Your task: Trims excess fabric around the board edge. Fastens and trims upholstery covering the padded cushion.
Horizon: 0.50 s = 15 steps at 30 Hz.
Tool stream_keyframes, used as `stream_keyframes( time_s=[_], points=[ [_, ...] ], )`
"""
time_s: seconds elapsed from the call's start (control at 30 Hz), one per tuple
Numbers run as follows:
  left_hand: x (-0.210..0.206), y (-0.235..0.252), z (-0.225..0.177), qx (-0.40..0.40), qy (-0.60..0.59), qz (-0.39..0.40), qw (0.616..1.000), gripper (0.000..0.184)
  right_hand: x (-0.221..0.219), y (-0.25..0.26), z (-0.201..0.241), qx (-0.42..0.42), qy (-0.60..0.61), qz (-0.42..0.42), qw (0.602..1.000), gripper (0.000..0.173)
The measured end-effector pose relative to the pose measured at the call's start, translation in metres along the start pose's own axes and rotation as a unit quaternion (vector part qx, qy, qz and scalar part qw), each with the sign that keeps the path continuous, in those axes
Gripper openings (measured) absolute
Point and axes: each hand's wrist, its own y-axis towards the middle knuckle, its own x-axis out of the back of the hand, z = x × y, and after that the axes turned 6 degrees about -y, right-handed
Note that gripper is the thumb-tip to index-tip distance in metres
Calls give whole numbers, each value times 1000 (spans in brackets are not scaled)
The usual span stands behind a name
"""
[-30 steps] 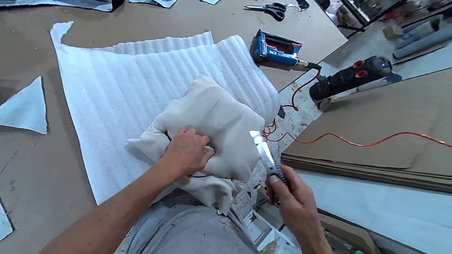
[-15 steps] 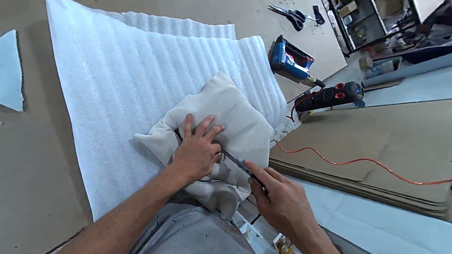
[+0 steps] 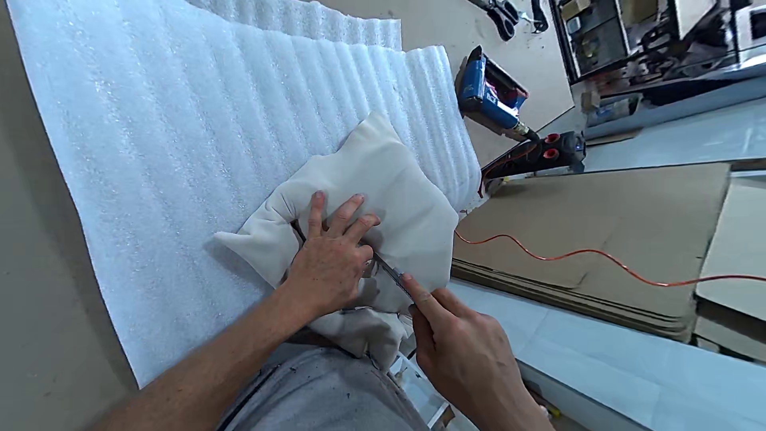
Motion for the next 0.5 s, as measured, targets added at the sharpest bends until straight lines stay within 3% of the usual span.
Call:
stream_keyframes(
  time_s=[0.5],
  points=[
    [0,0,2,-2,-11,4,1000,8,6,10,5,-3,-9,37,999,41]
  ],
)
